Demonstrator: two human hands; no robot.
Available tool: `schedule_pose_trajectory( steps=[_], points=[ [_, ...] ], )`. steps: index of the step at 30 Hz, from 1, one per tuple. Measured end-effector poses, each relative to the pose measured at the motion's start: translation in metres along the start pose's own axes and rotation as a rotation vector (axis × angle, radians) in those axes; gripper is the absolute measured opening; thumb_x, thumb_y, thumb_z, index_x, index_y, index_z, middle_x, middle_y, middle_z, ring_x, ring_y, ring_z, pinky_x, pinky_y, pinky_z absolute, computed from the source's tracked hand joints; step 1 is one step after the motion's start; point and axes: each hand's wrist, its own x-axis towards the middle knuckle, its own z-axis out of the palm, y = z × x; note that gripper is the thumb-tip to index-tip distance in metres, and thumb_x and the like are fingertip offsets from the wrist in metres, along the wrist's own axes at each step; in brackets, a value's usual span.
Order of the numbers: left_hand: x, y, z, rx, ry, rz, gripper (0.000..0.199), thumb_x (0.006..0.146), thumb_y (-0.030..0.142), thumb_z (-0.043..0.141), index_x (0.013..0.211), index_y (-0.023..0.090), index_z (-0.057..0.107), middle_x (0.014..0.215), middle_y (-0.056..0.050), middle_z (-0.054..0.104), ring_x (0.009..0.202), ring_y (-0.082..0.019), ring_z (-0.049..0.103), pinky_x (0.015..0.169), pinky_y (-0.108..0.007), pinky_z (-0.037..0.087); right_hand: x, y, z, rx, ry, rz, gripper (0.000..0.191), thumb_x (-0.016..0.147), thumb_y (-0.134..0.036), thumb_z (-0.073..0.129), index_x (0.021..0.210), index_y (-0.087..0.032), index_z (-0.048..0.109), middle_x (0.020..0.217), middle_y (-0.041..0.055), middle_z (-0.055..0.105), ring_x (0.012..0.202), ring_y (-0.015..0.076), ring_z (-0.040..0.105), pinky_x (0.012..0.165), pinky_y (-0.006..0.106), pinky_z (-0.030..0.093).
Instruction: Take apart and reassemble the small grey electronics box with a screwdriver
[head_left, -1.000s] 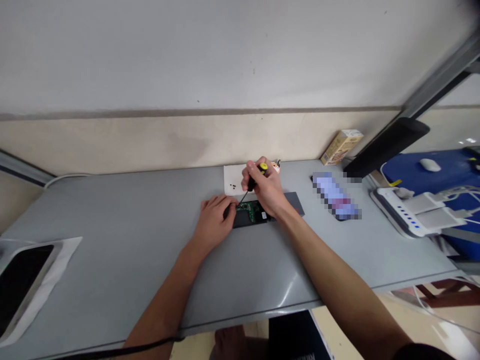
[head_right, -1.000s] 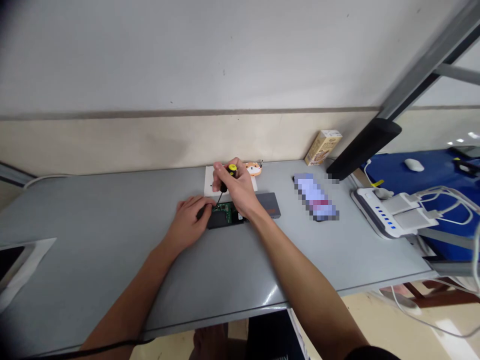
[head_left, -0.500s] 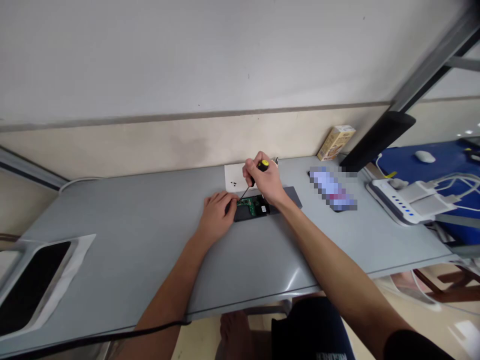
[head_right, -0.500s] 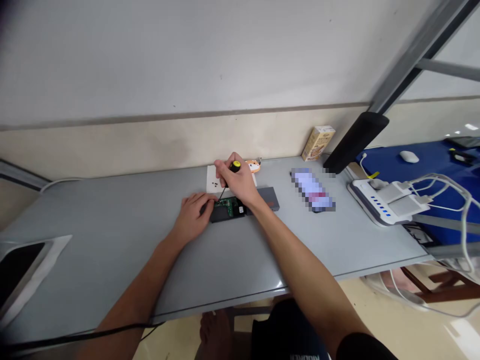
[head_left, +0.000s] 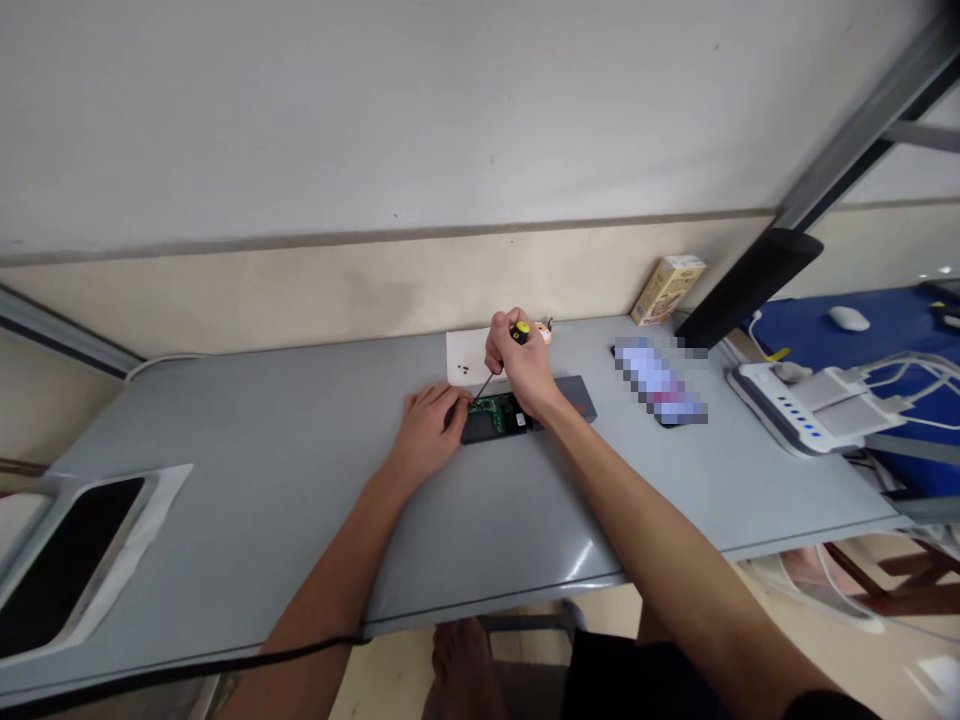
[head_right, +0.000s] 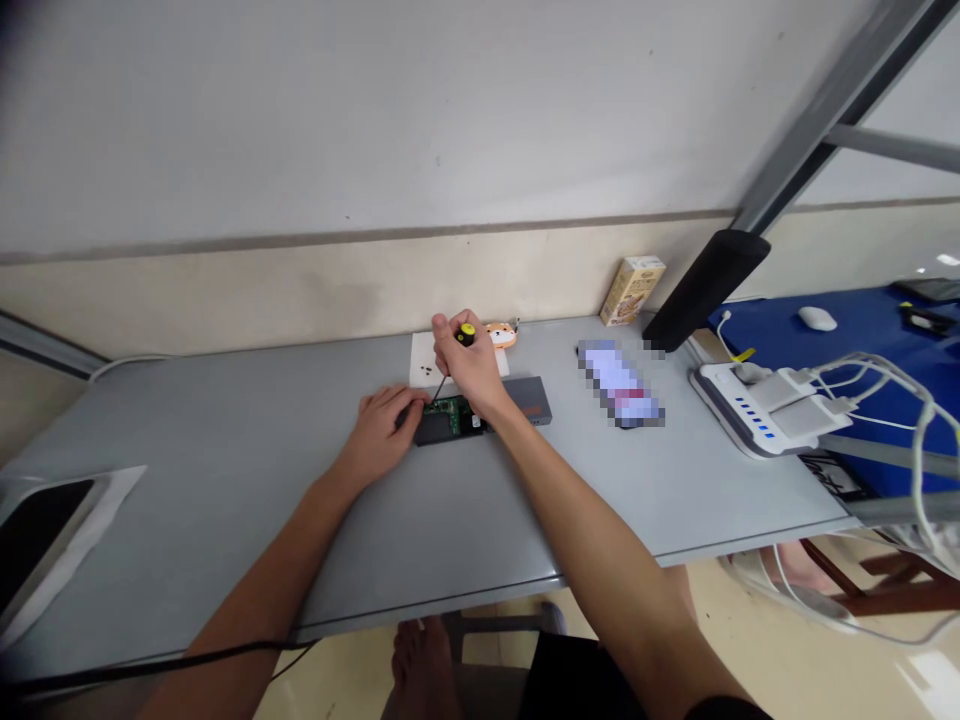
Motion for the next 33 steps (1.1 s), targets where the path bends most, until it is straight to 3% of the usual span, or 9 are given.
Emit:
schedule_pose_trajectory(
  steps=[4,8,12,14,18,20,23,26,33],
  points=[
    [0.0,0.0,-0.001,-0.003,-0.004,0.002,0.027,0.105,0.028,0.038,0.109,0.026,0.065,0.11,-0.005,0.072,0.108,-0.024,0.061,0.094,-0.042,0.037,0.002,-0.004,-0.002,0.093,-0.071,0.07,0.052,0.088,-0.077,0.05,0.096,-0.026,0.058,0.07,-0.0028,0.046,0.06,0.0124,0.049,0.058,0.029,0.044],
    [0.001,-0.001,-0.001,-0.005,0.001,0.002,0.027,0.105,0.028,0.038,0.109,0.025,0.064,0.11,-0.005,0.071,0.108,-0.024,0.061,0.095,-0.042,0.037,0.003,-0.003,-0.006,0.167,-0.09,0.071,0.04,0.08,-0.059,0.075,0.088,-0.025,0.054,0.084,-0.0014,0.056,0.077,0.0126,0.062,0.07,0.028,0.051],
    [0.001,-0.002,-0.001,-0.003,-0.011,0.001,0.027,0.105,0.029,0.038,0.108,0.026,0.065,0.111,-0.005,0.072,0.109,-0.024,0.061,0.096,-0.043,0.036,0.003,0.004,-0.007,0.025,0.012,0.024,0.052,0.08,-0.06,0.076,0.079,-0.026,0.036,0.065,-0.0078,0.046,0.053,0.0086,0.047,0.054,0.025,0.042],
    [0.001,-0.002,-0.001,0.004,-0.012,0.0,0.028,0.105,0.029,0.038,0.108,0.025,0.065,0.11,-0.006,0.072,0.108,-0.024,0.061,0.095,-0.043,0.036,0.004,0.006,-0.007,-0.065,0.044,-0.024,0.05,0.083,-0.066,0.069,0.081,-0.026,0.039,0.062,-0.0084,0.043,0.051,0.0087,0.042,0.052,0.024,0.039],
    [0.0,-0.001,-0.001,0.007,0.002,0.005,0.029,0.105,0.03,0.036,0.108,0.025,0.065,0.11,-0.005,0.071,0.108,-0.024,0.06,0.095,-0.042,0.036,0.006,0.006,-0.008,-0.031,-0.011,-0.025,0.05,0.091,-0.074,0.048,0.105,-0.027,0.06,0.072,-0.0032,0.05,0.065,0.0124,0.052,0.061,0.026,0.045],
    [0.0,0.0,-0.001,0.006,0.004,0.011,0.029,0.106,0.03,0.036,0.108,0.025,0.065,0.111,-0.005,0.071,0.108,-0.024,0.06,0.096,-0.042,0.036,0.007,0.004,-0.01,0.014,-0.03,0.011,0.047,0.089,-0.071,0.056,0.108,-0.028,0.063,0.076,-0.0019,0.052,0.072,0.0135,0.055,0.064,0.026,0.046],
    [0.001,0.001,-0.003,0.014,0.001,0.017,0.029,0.106,0.03,0.037,0.108,0.025,0.066,0.11,-0.005,0.072,0.107,-0.023,0.061,0.096,-0.042,0.037,0.007,0.004,-0.011,0.058,-0.023,0.024,0.042,0.082,-0.064,0.071,0.092,-0.025,0.06,0.083,-0.0018,0.057,0.07,0.0113,0.056,0.063,0.025,0.045],
    [0.001,0.0,-0.006,0.029,-0.003,0.044,0.029,0.105,0.031,0.039,0.107,0.024,0.067,0.108,-0.005,0.072,0.107,-0.024,0.062,0.097,-0.042,0.037,0.003,0.006,-0.009,-0.026,0.009,-0.041,0.044,0.083,-0.062,0.072,0.079,-0.023,0.049,0.07,-0.0059,0.052,0.054,0.0079,0.046,0.056,0.025,0.038],
    [-0.001,-0.007,-0.007,-0.035,0.038,0.135,0.033,0.106,0.032,0.038,0.112,0.022,0.069,0.111,-0.008,0.069,0.11,-0.023,0.062,0.098,-0.04,0.043,-0.005,0.005,-0.005,-0.206,-0.098,-0.189,0.036,0.094,-0.06,0.057,0.102,-0.024,0.058,0.081,-0.0018,0.061,0.076,0.0123,0.063,0.072,0.027,0.048]
  ],
)
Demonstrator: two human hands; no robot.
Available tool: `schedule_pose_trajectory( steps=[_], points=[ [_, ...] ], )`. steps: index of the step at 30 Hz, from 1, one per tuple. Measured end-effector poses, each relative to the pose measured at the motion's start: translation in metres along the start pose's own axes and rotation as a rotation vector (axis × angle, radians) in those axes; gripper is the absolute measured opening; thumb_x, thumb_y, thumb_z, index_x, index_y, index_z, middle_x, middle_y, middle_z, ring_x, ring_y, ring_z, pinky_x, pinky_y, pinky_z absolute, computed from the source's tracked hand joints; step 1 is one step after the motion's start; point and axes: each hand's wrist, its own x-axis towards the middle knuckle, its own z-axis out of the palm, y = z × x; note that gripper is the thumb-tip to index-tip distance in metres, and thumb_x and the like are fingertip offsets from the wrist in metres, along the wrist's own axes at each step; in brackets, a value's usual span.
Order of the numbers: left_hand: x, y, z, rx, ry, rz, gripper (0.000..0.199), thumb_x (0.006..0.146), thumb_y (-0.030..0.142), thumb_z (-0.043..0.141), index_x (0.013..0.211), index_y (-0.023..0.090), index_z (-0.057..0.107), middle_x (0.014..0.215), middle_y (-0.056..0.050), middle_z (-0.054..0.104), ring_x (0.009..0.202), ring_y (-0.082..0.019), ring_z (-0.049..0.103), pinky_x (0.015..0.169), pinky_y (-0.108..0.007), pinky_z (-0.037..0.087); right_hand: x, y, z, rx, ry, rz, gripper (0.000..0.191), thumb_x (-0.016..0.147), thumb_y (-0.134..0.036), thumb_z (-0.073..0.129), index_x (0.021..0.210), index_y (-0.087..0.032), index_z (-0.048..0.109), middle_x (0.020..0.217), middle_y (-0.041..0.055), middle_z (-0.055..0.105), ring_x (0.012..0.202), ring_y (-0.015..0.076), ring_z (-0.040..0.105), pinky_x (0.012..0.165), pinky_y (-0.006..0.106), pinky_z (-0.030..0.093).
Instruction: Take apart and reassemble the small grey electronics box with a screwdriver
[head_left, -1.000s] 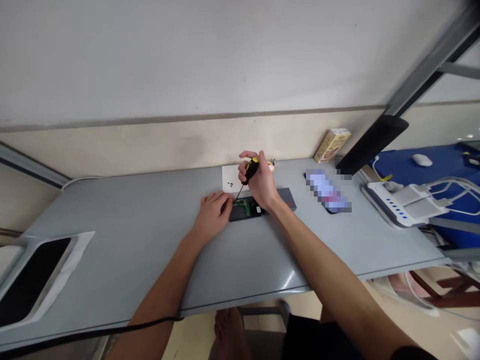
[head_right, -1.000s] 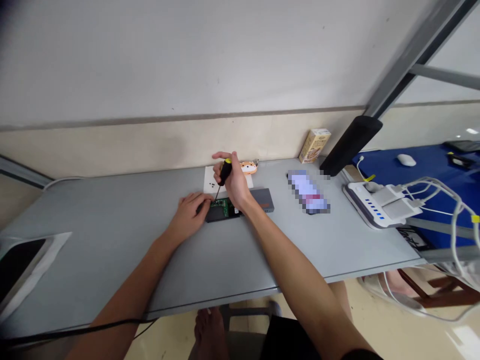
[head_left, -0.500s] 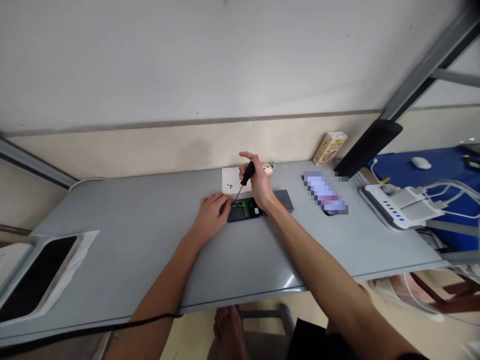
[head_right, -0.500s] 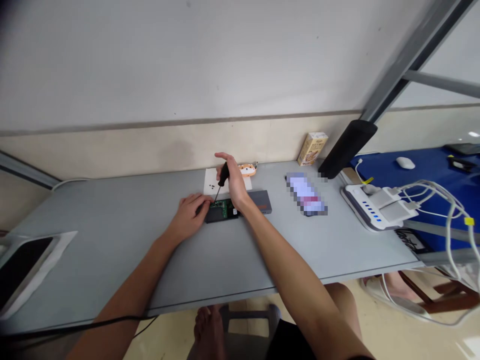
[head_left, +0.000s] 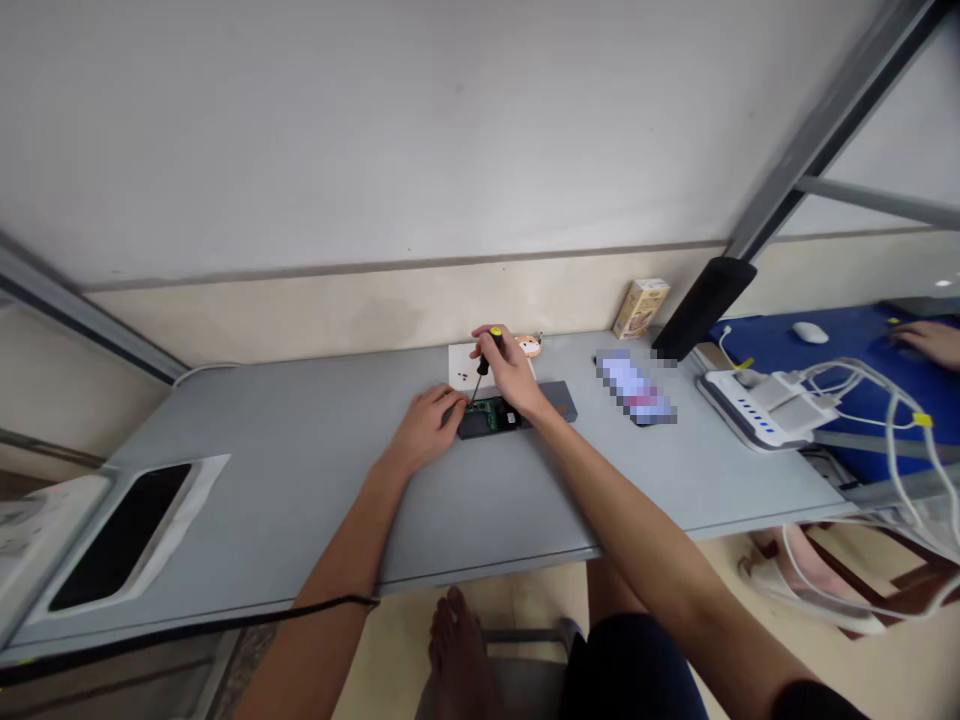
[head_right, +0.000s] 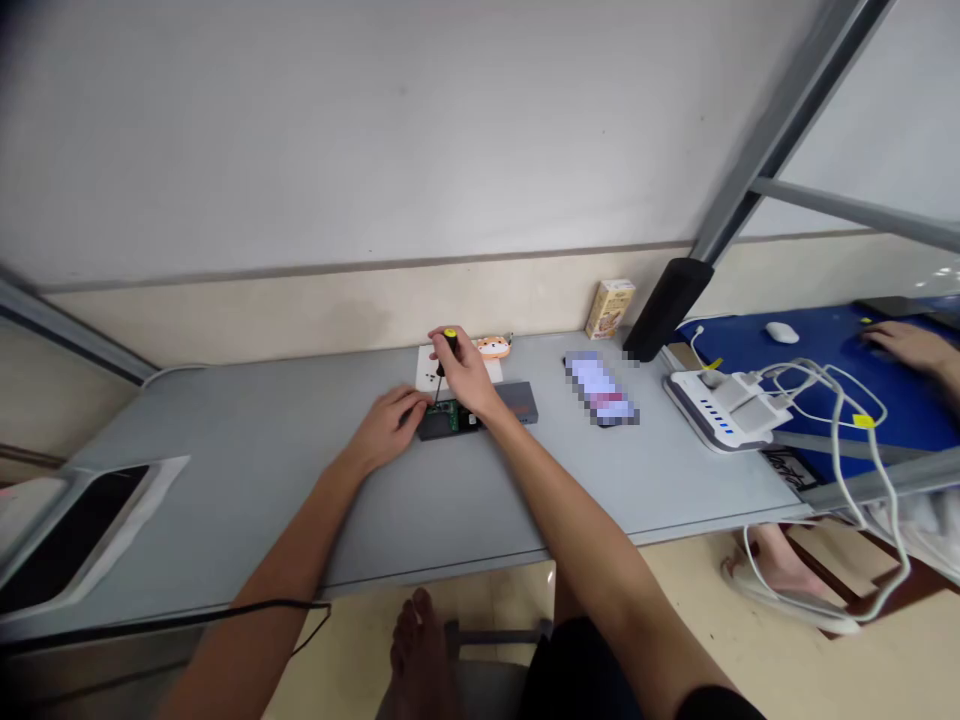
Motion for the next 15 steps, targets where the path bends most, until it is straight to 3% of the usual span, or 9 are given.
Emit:
schedule_pose_trajectory(
  steps=[2,6,8,10,12,13,15],
  points=[
    [0.0,0.0,0.0,0.014,-0.003,0.006,0.034,0.107,0.032,0.038,0.114,0.022,0.069,0.113,-0.008,0.068,0.111,-0.023,0.062,0.1,-0.041,0.043,0.001,-0.007,-0.001,-0.022,0.045,-0.054,0.034,0.093,-0.057,0.06,0.099,-0.024,0.057,0.082,-0.0011,0.062,0.077,0.0137,0.065,0.071,0.028,0.049],
    [0.0,-0.001,-0.002,-0.02,-0.029,-0.017,0.035,0.106,0.034,0.039,0.111,0.022,0.071,0.113,-0.009,0.067,0.11,-0.024,0.062,0.102,-0.043,0.044,0.005,-0.041,-0.02,-0.075,0.285,-0.211,0.024,0.1,-0.051,0.053,0.105,-0.027,0.053,0.076,-0.0029,0.058,0.072,0.0143,0.063,0.072,0.03,0.049],
    [0.0,-0.004,-0.005,-0.108,-0.043,-0.052,0.032,0.105,0.039,0.044,0.118,0.023,0.069,0.116,-0.008,0.067,0.112,-0.025,0.061,0.103,-0.044,0.045,0.003,-0.063,-0.039,-0.234,0.243,-0.287,0.021,0.099,-0.047,0.056,0.104,-0.027,0.058,0.089,0.0003,0.061,0.076,0.0143,0.062,0.075,0.031,0.049],
    [-0.002,-0.006,-0.01,-0.203,-0.1,-0.097,0.041,0.099,0.048,0.057,0.135,0.028,0.061,0.127,-0.007,0.064,0.116,-0.025,0.06,0.105,-0.045,0.046,-0.005,-0.08,-0.064,-0.489,0.021,-0.278,0.02,0.099,-0.044,0.057,0.102,-0.025,0.064,0.097,0.0033,0.065,0.087,0.0173,0.063,0.082,0.033,0.049],
    [-0.005,-0.008,-0.016,-0.256,-0.193,-0.114,0.067,0.088,0.054,0.072,0.149,0.035,0.05,0.14,-0.007,0.057,0.124,-0.028,0.056,0.109,-0.046,0.045,-0.018,-0.088,-0.089,-0.787,-0.327,-0.144,0.025,0.094,-0.046,0.064,0.111,-0.027,0.068,0.112,0.0054,0.066,0.092,0.0202,0.065,0.085,0.035,0.05],
    [-0.006,-0.008,-0.018,-0.271,-0.229,-0.113,0.076,0.083,0.054,0.077,0.151,0.037,0.047,0.145,-0.007,0.054,0.128,-0.029,0.053,0.111,-0.047,0.044,-0.026,-0.088,-0.1,-0.925,-0.484,-0.043,0.039,0.088,-0.048,0.071,0.122,-0.03,0.066,0.126,0.0062,0.064,0.088,0.0202,0.066,0.082,0.035,0.051],
    [-0.008,-0.009,-0.021,-0.289,-0.257,-0.119,0.08,0.079,0.05,0.081,0.151,0.038,0.048,0.148,-0.006,0.051,0.131,-0.03,0.052,0.111,-0.046,0.044,-0.04,-0.083,-0.12,-1.147,-0.635,0.083,0.064,0.078,-0.049,0.08,0.137,-0.033,0.059,0.142,0.0078,0.058,0.079,0.0206,0.068,0.075,0.036,0.05]
  ],
)
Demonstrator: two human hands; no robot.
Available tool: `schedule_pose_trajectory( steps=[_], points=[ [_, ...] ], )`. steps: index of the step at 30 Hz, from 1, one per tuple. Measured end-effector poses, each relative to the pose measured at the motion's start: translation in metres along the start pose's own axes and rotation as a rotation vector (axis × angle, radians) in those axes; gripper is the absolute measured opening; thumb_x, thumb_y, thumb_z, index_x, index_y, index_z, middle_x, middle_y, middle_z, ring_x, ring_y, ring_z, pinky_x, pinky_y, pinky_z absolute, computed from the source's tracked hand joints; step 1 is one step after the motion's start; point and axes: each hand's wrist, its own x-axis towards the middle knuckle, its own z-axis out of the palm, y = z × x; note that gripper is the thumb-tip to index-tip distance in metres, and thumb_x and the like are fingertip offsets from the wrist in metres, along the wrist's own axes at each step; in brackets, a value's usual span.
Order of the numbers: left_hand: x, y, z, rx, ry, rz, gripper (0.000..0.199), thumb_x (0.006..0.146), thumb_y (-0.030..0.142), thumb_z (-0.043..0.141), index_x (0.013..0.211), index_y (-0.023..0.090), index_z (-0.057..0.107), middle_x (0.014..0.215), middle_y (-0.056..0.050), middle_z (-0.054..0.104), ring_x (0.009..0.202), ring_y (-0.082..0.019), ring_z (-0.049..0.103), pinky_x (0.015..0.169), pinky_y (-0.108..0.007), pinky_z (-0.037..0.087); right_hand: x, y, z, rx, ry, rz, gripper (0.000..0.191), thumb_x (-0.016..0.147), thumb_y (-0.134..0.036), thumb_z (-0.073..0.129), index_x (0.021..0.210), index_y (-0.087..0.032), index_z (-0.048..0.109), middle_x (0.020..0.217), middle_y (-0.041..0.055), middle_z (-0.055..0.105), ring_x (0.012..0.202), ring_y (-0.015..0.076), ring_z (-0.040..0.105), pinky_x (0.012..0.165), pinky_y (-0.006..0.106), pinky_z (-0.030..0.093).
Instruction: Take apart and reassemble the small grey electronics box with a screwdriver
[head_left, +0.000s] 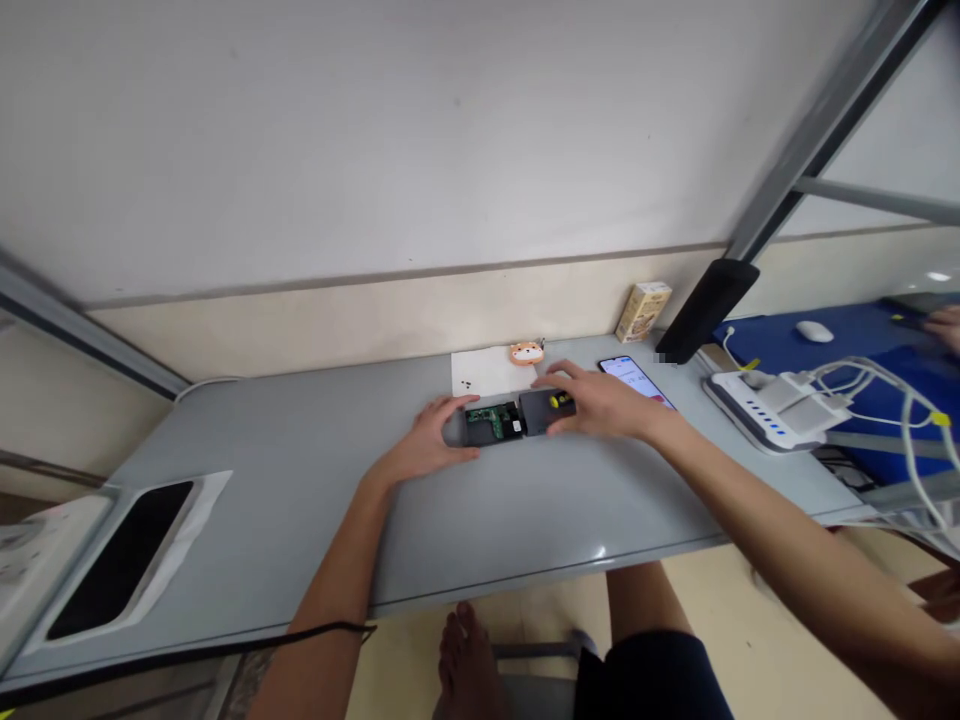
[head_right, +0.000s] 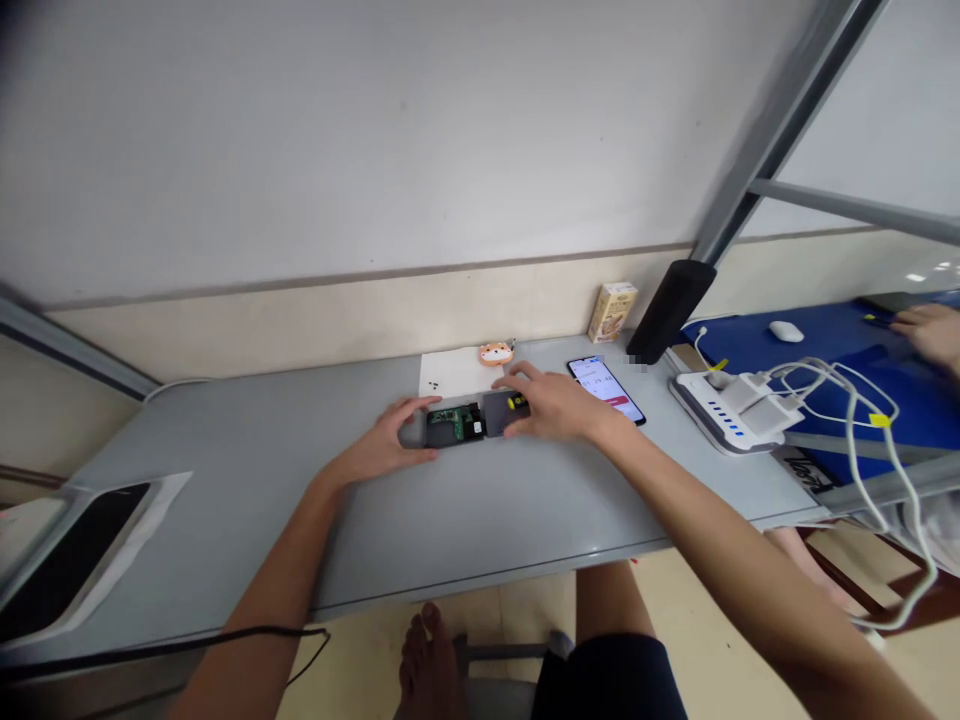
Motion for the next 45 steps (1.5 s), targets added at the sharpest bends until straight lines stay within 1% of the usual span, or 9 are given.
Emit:
schedule_pose_trajectory(
  steps=[3,9,16,24,28,31,33,37,45],
  points=[
    [-0.002,-0.002,0.001,-0.032,0.036,-0.047,0.075,0.08,0.042,0.08,0.149,0.037,0.05,0.146,-0.006,0.053,0.123,-0.027,0.056,0.107,-0.043,0.049,-0.013,0.017,0.009,-0.053,-0.096,0.055,0.061,0.083,-0.042,0.074,0.141,-0.033,0.057,0.143,0.0078,0.058,0.09,0.0251,0.072,0.079,0.037,0.052],
    [-0.003,-0.001,0.005,-0.036,0.051,-0.107,0.079,0.077,0.039,0.084,0.148,0.036,0.05,0.145,-0.003,0.056,0.122,-0.024,0.057,0.109,-0.041,0.046,-0.005,0.022,0.0,0.21,-0.133,0.072,0.047,0.087,-0.046,0.069,0.131,-0.03,0.068,0.134,0.0049,0.07,0.115,0.0285,0.068,0.096,0.039,0.052],
    [0.002,0.007,0.012,0.05,0.088,-0.137,0.079,0.068,0.038,0.091,0.14,0.034,0.058,0.137,-0.003,0.062,0.121,-0.029,0.055,0.11,-0.046,0.043,0.008,0.004,0.005,0.081,-0.195,0.025,0.054,0.078,-0.042,0.078,0.13,-0.034,0.069,0.138,0.0027,0.066,0.112,0.0303,0.069,0.089,0.039,0.052],
    [0.004,0.014,0.019,0.069,0.134,-0.126,0.096,0.067,0.038,0.093,0.151,0.037,0.047,0.133,-0.001,0.067,0.127,-0.029,0.054,0.116,-0.044,0.036,0.026,-0.011,0.034,0.094,-0.133,-0.087,0.052,0.079,-0.046,0.078,0.129,-0.034,0.068,0.139,0.0027,0.064,0.105,0.0267,0.07,0.085,0.037,0.051],
    [0.002,0.011,0.019,0.082,0.121,-0.089,0.094,0.068,0.041,0.092,0.151,0.04,0.048,0.138,-0.001,0.064,0.131,-0.029,0.053,0.115,-0.044,0.038,0.042,-0.03,0.034,0.468,0.14,-0.171,0.03,0.091,-0.051,0.065,0.106,-0.027,0.073,0.113,0.0049,0.073,0.097,0.0217,0.069,0.085,0.035,0.051],
    [0.001,0.006,0.021,0.082,0.113,0.0,0.081,0.072,0.043,0.09,0.144,0.036,0.054,0.146,-0.002,0.059,0.135,-0.028,0.051,0.118,-0.044,0.037,0.06,-0.032,0.029,0.925,0.566,-0.035,0.045,0.098,-0.064,0.044,0.094,-0.024,0.066,0.101,0.0063,0.072,0.086,0.0193,0.068,0.077,0.034,0.052],
    [0.001,0.005,0.022,0.091,0.12,0.048,0.069,0.076,0.046,0.087,0.138,0.033,0.058,0.146,-0.003,0.058,0.137,-0.027,0.05,0.12,-0.045,0.035,0.072,-0.024,0.033,1.135,0.7,0.105,0.058,0.095,-0.075,0.034,0.096,-0.025,0.063,0.09,0.0055,0.069,0.075,0.0181,0.066,0.066,0.031,0.05],
    [-0.001,0.007,0.022,0.111,0.12,0.031,0.06,0.08,0.048,0.083,0.133,0.033,0.06,0.143,-0.002,0.061,0.135,-0.027,0.051,0.119,-0.046,0.036,0.082,0.0,0.061,1.142,0.678,0.383,0.055,0.089,-0.077,0.049,0.082,-0.023,0.058,0.052,-0.0038,0.045,0.045,0.0125,0.039,0.046,0.028,0.03],
    [-0.003,0.019,0.016,0.143,0.146,-0.021,0.033,0.094,0.048,0.064,0.12,0.028,0.069,0.114,-0.004,0.072,0.112,-0.027,0.062,0.103,-0.046,0.047,0.071,-0.002,0.085,0.976,0.467,0.297,0.047,0.092,-0.065,0.057,0.11,-0.023,0.066,0.084,0.002,0.071,0.056,0.0121,0.048,0.054,0.027,0.039]
  ],
)
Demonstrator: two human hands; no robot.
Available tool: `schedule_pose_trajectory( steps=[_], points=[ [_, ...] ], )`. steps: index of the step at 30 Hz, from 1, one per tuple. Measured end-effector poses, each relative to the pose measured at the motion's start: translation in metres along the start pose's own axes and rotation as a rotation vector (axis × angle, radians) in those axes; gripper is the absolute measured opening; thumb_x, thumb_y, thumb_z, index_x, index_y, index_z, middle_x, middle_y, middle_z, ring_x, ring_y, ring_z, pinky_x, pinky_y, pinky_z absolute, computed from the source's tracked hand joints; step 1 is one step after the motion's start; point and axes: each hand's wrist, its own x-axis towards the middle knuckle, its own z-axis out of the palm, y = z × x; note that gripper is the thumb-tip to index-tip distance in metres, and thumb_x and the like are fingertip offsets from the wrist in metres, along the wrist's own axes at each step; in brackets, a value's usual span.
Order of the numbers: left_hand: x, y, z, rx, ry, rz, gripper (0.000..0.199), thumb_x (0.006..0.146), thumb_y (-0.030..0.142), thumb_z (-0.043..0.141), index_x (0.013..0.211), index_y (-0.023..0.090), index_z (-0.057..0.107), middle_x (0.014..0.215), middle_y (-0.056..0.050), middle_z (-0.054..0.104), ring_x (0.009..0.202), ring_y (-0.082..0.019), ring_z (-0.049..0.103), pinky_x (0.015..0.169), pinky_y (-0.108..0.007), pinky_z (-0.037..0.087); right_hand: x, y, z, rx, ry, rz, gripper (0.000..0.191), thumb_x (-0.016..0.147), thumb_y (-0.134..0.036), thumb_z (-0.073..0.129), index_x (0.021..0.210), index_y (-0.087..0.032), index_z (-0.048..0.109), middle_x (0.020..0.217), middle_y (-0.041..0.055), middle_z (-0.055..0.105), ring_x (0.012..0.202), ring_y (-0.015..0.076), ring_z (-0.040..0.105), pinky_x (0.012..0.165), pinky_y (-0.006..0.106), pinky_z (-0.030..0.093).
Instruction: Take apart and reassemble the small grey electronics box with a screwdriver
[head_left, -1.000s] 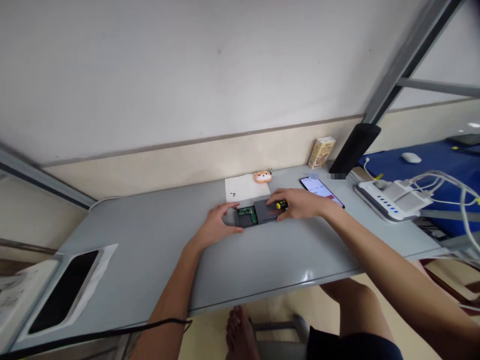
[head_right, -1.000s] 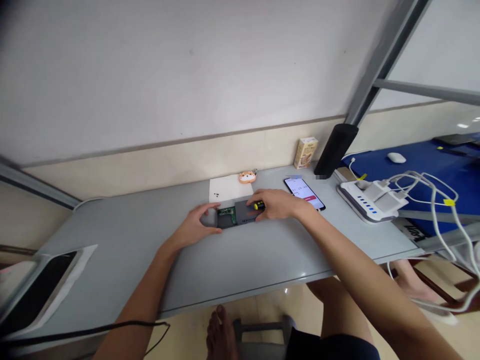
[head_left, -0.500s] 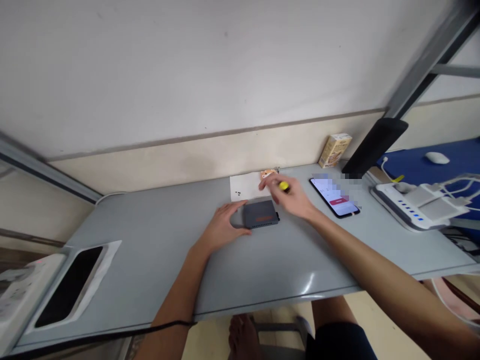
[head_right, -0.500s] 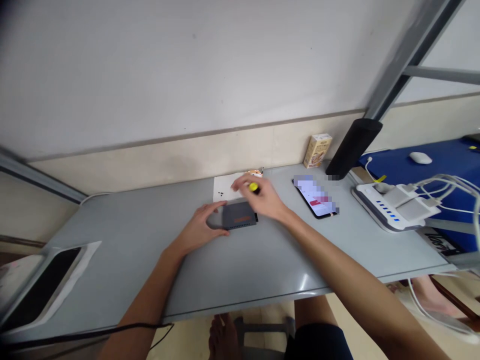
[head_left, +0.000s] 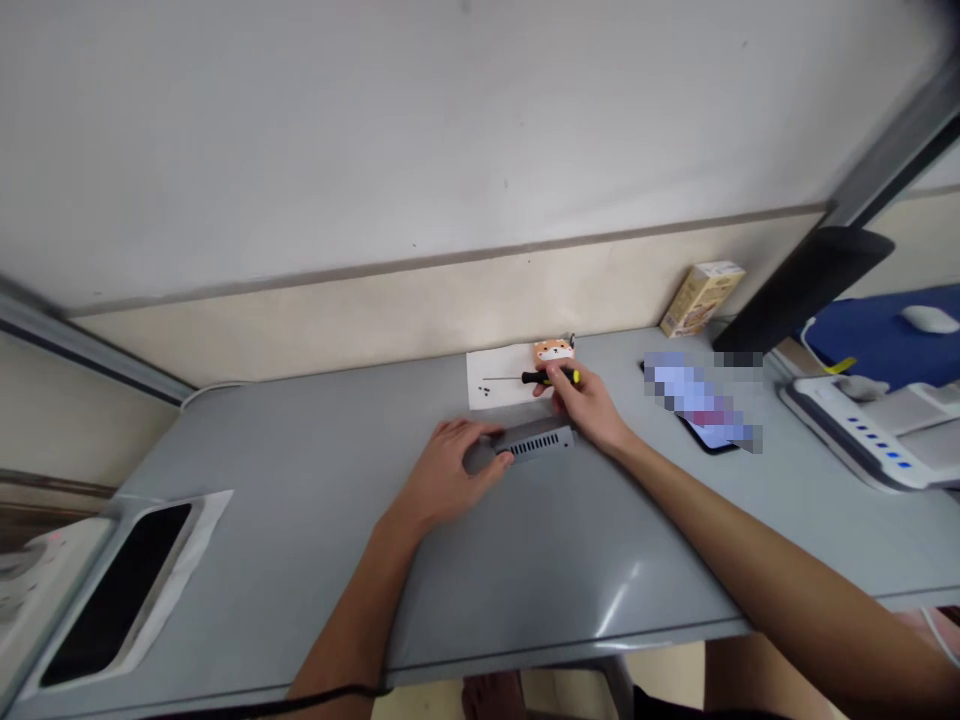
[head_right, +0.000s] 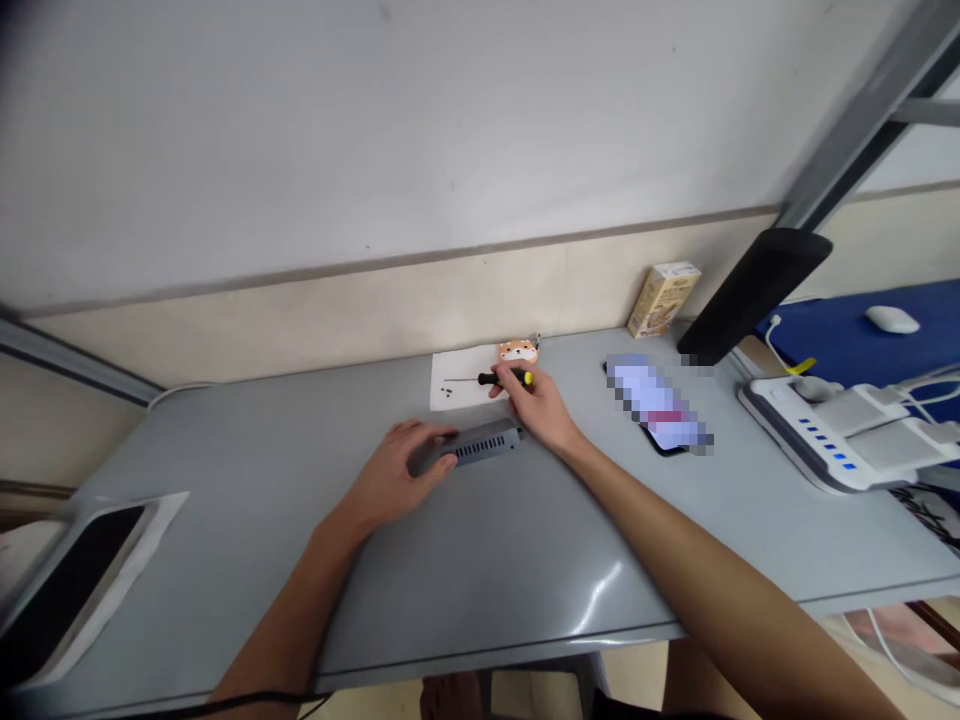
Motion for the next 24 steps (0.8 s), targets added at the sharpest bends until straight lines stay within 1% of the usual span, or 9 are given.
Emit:
schedule_pose_trajectory(
  steps=[3,5,8,11,13,15,18,21,24],
  points=[
    [0.002,-0.001,0.001,0.002,0.013,0.002,0.03,0.101,0.044,0.053,0.116,0.027,0.072,0.11,-0.004,0.073,0.108,-0.025,0.064,0.103,-0.046,0.048,-0.001,0.001,0.0,-0.038,-0.071,-0.006,0.048,0.093,-0.063,0.057,0.116,-0.022,0.066,0.089,0.0033,0.073,0.056,0.0117,0.047,0.054,0.027,0.039],
    [0.003,-0.002,0.002,-0.007,0.031,0.008,0.031,0.102,0.044,0.051,0.114,0.026,0.072,0.109,-0.004,0.073,0.108,-0.024,0.064,0.103,-0.045,0.048,0.0,0.003,-0.001,-0.053,-0.082,-0.009,0.048,0.093,-0.063,0.056,0.117,-0.022,0.067,0.092,0.0044,0.074,0.06,0.0127,0.051,0.057,0.027,0.041],
    [0.004,-0.004,0.004,-0.048,0.044,-0.02,0.034,0.103,0.047,0.05,0.113,0.024,0.072,0.111,-0.005,0.071,0.109,-0.024,0.065,0.102,-0.043,0.05,0.0,0.005,-0.002,-0.056,-0.1,-0.014,0.049,0.093,-0.063,0.056,0.116,-0.021,0.068,0.094,0.0064,0.076,0.075,0.0172,0.063,0.066,0.029,0.046],
    [0.004,-0.008,0.005,-0.113,0.033,-0.052,0.037,0.102,0.051,0.049,0.114,0.025,0.072,0.113,-0.006,0.069,0.109,-0.024,0.065,0.101,-0.042,0.052,-0.001,0.005,-0.002,-0.05,-0.116,-0.025,0.048,0.093,-0.063,0.057,0.116,-0.021,0.068,0.095,0.0068,0.076,0.085,0.0194,0.066,0.071,0.029,0.048],
    [0.004,-0.01,0.006,-0.17,0.035,-0.075,0.039,0.102,0.053,0.05,0.115,0.025,0.073,0.114,-0.007,0.068,0.109,-0.023,0.065,0.101,-0.042,0.052,-0.001,0.003,-0.001,-0.042,-0.102,-0.017,0.049,0.093,-0.063,0.057,0.118,-0.023,0.068,0.094,0.0058,0.076,0.074,0.0169,0.062,0.066,0.028,0.045],
    [0.004,-0.012,0.007,-0.226,0.04,-0.098,0.041,0.101,0.056,0.05,0.115,0.025,0.073,0.114,-0.007,0.067,0.108,-0.023,0.065,0.1,-0.042,0.053,0.0,0.001,-0.001,-0.002,-0.065,0.01,0.05,0.092,-0.065,0.056,0.118,-0.024,0.068,0.091,0.0041,0.075,0.061,0.0136,0.052,0.057,0.027,0.04],
    [0.005,-0.013,0.007,-0.267,0.024,-0.115,0.043,0.101,0.057,0.049,0.112,0.024,0.074,0.11,-0.007,0.068,0.103,-0.023,0.066,0.096,-0.04,0.053,0.004,-0.003,-0.006,0.138,0.016,0.051,0.048,0.093,-0.066,0.055,0.11,-0.023,0.07,0.081,0.0018,0.071,0.052,0.011,0.039,0.051,0.026,0.031],
    [0.006,-0.013,0.007,-0.308,0.024,-0.101,0.041,0.102,0.055,0.048,0.118,0.025,0.071,0.113,-0.006,0.069,0.103,-0.022,0.066,0.095,-0.038,0.053,0.008,-0.012,-0.017,0.294,0.09,0.056,0.043,0.092,-0.062,0.056,0.093,-0.022,0.07,0.063,-0.0007,0.06,0.051,0.0111,0.038,0.051,0.027,0.026],
    [0.006,-0.011,0.008,-0.315,0.124,-0.061,0.042,0.097,0.052,0.061,0.132,0.029,0.063,0.128,-0.006,0.066,0.106,-0.021,0.063,0.096,-0.037,0.052,0.007,-0.021,-0.026,0.34,0.083,0.055,0.039,0.091,-0.059,0.059,0.083,-0.022,0.069,0.055,-0.0014,0.052,0.052,0.0129,0.043,0.053,0.028,0.029]
  ],
)
